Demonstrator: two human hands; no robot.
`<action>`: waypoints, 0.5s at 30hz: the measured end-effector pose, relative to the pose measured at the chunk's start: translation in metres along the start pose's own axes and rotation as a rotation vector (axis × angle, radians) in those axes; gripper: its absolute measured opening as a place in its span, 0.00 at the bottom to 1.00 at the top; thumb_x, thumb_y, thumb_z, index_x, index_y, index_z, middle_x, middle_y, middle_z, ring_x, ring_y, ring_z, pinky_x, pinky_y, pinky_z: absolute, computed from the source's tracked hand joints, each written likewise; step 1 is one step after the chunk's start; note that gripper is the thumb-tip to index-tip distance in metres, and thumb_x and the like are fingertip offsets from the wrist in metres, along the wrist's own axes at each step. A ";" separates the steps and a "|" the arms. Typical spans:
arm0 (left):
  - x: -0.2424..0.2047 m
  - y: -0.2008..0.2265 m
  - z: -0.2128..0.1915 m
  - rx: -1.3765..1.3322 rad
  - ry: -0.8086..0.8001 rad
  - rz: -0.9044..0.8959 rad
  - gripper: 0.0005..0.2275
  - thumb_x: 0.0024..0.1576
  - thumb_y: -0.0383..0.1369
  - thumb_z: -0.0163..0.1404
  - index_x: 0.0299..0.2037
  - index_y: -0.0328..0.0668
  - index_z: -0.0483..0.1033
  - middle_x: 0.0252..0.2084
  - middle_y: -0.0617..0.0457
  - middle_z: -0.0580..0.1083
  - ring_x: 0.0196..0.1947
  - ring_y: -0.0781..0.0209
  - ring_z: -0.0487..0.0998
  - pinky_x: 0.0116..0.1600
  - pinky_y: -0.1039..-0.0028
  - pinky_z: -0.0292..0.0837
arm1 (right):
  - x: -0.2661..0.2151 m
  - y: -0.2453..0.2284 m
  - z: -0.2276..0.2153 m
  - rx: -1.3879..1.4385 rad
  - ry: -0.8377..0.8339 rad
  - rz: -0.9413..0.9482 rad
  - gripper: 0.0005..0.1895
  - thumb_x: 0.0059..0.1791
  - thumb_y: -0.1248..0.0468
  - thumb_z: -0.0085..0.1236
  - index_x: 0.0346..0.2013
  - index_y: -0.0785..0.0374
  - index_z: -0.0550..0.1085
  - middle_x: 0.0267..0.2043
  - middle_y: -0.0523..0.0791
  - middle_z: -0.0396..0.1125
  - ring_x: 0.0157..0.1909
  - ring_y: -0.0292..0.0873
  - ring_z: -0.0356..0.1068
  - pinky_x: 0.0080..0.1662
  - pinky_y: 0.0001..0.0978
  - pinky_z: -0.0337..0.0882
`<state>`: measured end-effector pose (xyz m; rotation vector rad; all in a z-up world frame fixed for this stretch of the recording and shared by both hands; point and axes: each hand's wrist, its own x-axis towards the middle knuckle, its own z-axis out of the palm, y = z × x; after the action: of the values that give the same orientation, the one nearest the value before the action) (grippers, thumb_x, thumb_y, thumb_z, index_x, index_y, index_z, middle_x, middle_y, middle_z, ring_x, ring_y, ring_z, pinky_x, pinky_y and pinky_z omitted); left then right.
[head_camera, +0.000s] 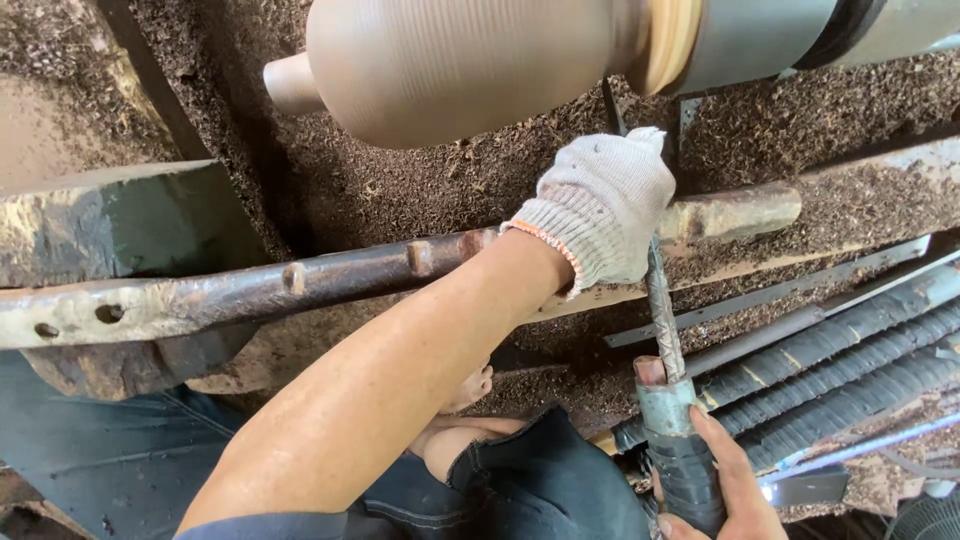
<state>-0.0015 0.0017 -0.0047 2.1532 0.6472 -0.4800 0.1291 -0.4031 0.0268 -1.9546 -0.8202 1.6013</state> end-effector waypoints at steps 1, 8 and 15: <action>0.000 0.000 0.001 -0.003 0.011 -0.014 0.24 0.41 0.39 0.68 0.44 0.32 0.77 0.45 0.36 0.72 0.44 0.41 0.80 0.48 0.60 0.78 | 0.004 -0.005 -0.002 -0.055 0.008 0.027 0.59 0.33 0.68 0.73 0.74 0.62 0.51 0.60 0.54 0.64 0.52 0.44 0.73 0.56 0.40 0.68; -0.004 0.005 -0.004 0.009 -0.017 -0.062 0.21 0.43 0.41 0.66 0.43 0.37 0.79 0.48 0.37 0.71 0.46 0.42 0.79 0.50 0.58 0.76 | 0.002 0.017 -0.021 -0.018 0.026 0.112 0.62 0.29 0.70 0.74 0.74 0.60 0.53 0.47 0.53 0.71 0.44 0.43 0.76 0.54 0.38 0.70; -0.004 0.007 -0.009 0.044 -0.075 -0.068 0.17 0.44 0.38 0.64 0.41 0.38 0.80 0.48 0.39 0.71 0.47 0.44 0.79 0.50 0.60 0.76 | 0.006 0.007 -0.007 0.009 -0.015 0.024 0.61 0.30 0.69 0.74 0.74 0.61 0.51 0.45 0.52 0.70 0.43 0.42 0.75 0.52 0.38 0.70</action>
<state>0.0006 0.0041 0.0072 2.1487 0.6752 -0.6138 0.1382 -0.4034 0.0191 -1.9554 -0.7969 1.6320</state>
